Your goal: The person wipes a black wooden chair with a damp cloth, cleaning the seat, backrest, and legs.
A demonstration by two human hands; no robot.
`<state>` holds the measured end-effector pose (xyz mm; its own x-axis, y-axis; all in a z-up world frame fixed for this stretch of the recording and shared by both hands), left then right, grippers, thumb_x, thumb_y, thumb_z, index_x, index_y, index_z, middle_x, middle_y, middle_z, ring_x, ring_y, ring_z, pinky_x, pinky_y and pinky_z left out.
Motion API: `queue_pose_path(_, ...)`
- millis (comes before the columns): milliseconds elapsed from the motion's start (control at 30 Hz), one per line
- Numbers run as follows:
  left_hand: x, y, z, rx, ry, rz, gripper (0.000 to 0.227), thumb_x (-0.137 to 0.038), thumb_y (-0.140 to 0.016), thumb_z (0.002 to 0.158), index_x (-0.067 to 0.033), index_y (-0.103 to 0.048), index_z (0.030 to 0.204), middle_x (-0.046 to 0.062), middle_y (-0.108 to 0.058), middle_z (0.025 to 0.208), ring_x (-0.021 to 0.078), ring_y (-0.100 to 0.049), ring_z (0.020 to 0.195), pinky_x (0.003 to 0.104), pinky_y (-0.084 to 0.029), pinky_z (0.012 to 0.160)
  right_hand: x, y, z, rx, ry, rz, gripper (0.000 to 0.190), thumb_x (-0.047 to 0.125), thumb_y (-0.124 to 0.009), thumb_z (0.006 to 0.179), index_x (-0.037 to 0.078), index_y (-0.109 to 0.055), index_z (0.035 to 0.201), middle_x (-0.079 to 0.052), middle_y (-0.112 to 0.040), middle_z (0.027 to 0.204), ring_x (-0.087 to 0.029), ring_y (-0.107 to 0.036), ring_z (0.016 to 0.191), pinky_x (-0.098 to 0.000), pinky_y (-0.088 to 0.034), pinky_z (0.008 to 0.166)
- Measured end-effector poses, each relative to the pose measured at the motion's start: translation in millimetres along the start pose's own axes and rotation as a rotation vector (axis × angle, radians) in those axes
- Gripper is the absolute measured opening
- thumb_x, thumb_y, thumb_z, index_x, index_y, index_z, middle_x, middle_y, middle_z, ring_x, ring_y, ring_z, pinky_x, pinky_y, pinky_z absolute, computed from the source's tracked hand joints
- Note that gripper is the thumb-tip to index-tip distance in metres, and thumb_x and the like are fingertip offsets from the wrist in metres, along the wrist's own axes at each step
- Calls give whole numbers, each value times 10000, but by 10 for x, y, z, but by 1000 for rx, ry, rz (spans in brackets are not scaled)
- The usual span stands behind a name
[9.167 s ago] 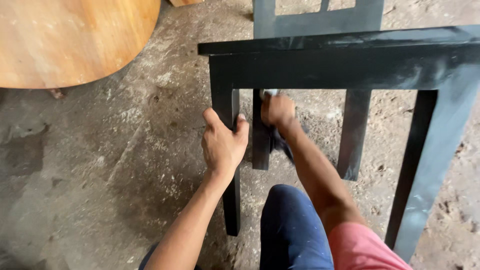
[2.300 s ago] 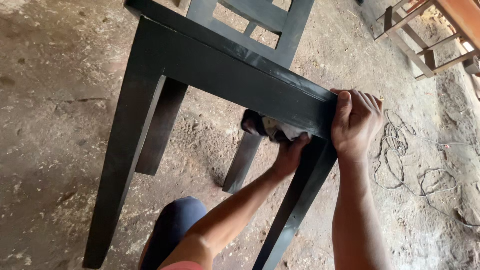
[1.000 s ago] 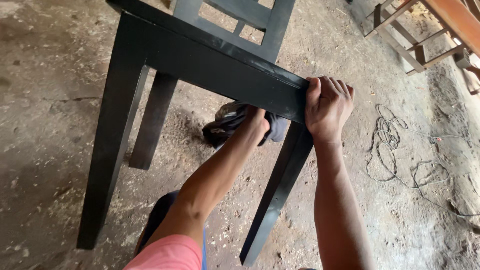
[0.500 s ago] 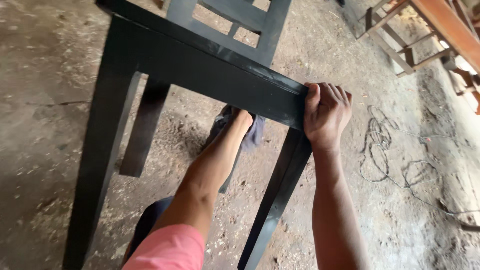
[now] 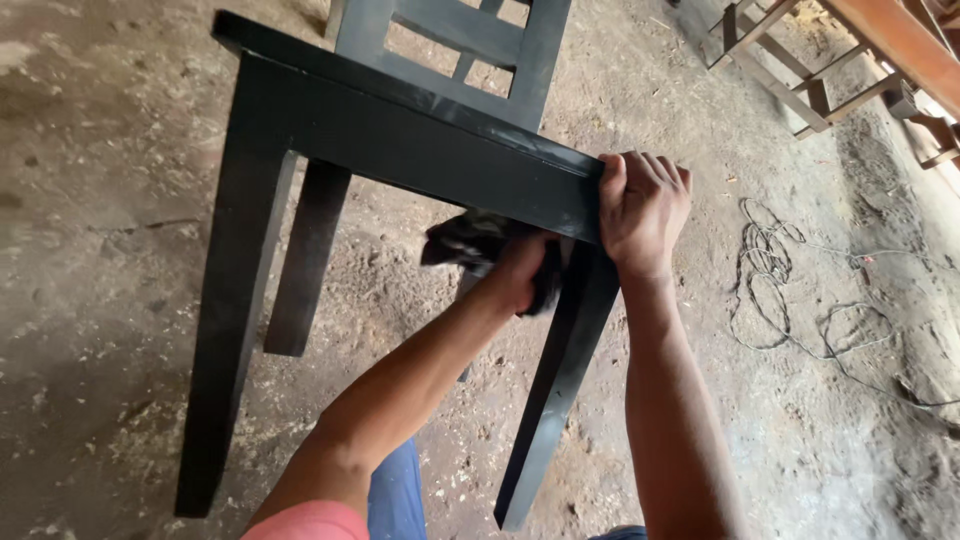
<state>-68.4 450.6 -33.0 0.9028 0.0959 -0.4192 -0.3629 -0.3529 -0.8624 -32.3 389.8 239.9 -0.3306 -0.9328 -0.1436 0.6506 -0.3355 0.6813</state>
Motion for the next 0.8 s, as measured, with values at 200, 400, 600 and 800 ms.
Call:
queue_pose_path(200,-283,630,-518,187,-192,192,438,-179,-634,798,-44,-619,1215,77,-718,1028,183,-707,923,342,-584,839,-1,-5,10,1,23,21,282,236,-550,1133,90,-734,978,-93,-701,928,-319,-647,913,-429,-434,873)
queue_pose_path(400,-365,1150,-676,-65,-414,863,381,-208,-654,924,108,-644,1137,221,-703,1029,231,-650,845,389,-551,751,19,-12,10,-6,27,41,328,257,-528,1160,89,-751,988,-83,-709,931,-307,-651,908,-421,-429,871)
queue_pose_path(600,-133,1268,564,93,-335,-305,414,-215,-708,938,34,-608,1252,161,-643,1175,266,-616,1047,381,-541,859,17,-28,-25,32,-28,38,361,283,-515,1160,81,-746,970,-92,-695,901,-306,-645,884,-413,-436,875)
queue_pose_path(800,-187,1142,1709,-136,-806,858,500,-420,-525,1103,-27,-622,1395,190,-621,1419,339,-535,1312,417,-414,1106,8,-23,22,20,-29,17,369,295,-507,1157,99,-760,973,-74,-700,897,-301,-641,872,-408,-435,868)
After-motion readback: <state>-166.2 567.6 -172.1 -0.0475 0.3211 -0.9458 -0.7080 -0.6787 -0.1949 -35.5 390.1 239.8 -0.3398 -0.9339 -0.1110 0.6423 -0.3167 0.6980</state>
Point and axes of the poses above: each hand's wrist, its own z-axis towards the middle knuckle, its own y-axis out of the back of the hand, x = y × z, the point moved 6 cm from there along z, towards the middle knuckle
